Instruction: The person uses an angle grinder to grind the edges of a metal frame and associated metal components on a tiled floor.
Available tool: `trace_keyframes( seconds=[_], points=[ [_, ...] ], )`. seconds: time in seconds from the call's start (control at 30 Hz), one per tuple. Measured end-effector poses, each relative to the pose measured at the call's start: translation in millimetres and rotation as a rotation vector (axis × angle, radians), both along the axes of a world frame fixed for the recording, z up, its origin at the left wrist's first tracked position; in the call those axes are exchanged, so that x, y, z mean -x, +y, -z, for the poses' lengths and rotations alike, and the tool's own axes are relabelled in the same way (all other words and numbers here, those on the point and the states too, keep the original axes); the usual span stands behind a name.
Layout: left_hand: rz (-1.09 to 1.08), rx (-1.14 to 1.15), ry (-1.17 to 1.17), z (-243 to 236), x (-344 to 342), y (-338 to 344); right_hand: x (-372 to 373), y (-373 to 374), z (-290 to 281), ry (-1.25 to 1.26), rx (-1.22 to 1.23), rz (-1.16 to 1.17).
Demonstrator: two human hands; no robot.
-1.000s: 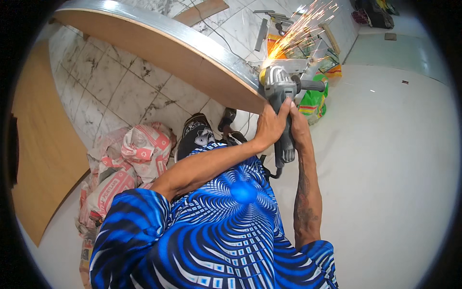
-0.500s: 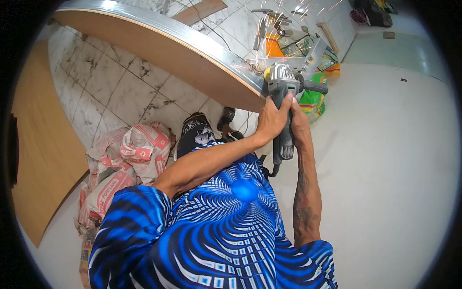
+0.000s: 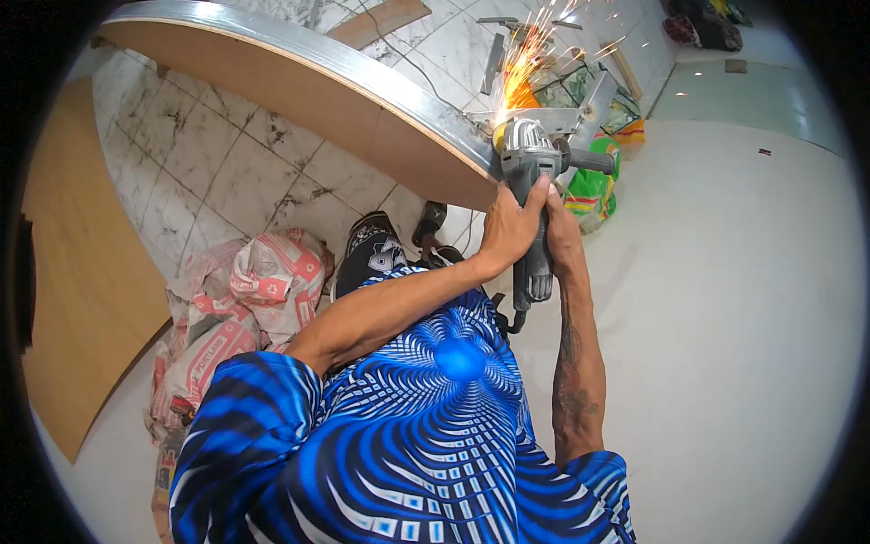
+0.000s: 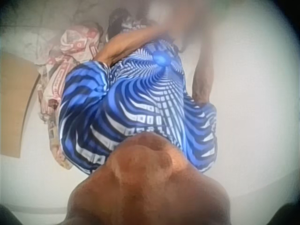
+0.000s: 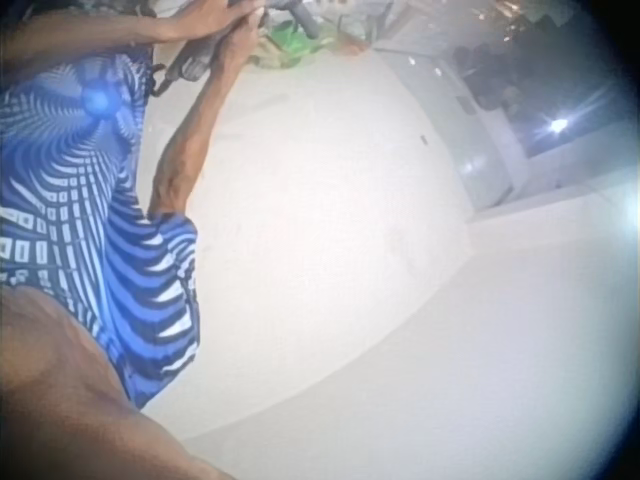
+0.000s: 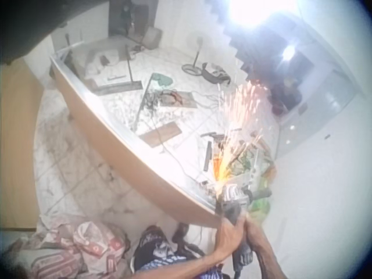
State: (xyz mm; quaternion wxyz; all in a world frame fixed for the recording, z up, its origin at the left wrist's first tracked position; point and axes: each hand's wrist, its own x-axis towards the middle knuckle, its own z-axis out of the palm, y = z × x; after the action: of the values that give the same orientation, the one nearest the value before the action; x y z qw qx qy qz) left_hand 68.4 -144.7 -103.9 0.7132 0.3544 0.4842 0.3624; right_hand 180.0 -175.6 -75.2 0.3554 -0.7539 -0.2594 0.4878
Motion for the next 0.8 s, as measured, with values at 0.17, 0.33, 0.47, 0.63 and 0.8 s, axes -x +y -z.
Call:
trace_keyframes(
  seconds=[0.17,0.33,0.47,0.63,0.8],
  points=[
    [0.003,0.009,-0.003,1,0,-5,0,-1,-1,-0.054,0.012,-0.030],
    [-0.068,-0.059,-0.018,6,-2,-8,2,-2,-4,-0.081,0.010,-0.049],
    [0.114,0.109,-0.115,0,5,8,-3,-1,-2,-0.096,0.123,0.006],
    [0.056,0.014,0.010,-4,6,3,-1,-3,2,0.002,0.031,0.077],
    [-0.113,-0.133,0.013,5,-2,-5,-2,-1,3,-0.030,-0.055,-0.058]
  ],
)
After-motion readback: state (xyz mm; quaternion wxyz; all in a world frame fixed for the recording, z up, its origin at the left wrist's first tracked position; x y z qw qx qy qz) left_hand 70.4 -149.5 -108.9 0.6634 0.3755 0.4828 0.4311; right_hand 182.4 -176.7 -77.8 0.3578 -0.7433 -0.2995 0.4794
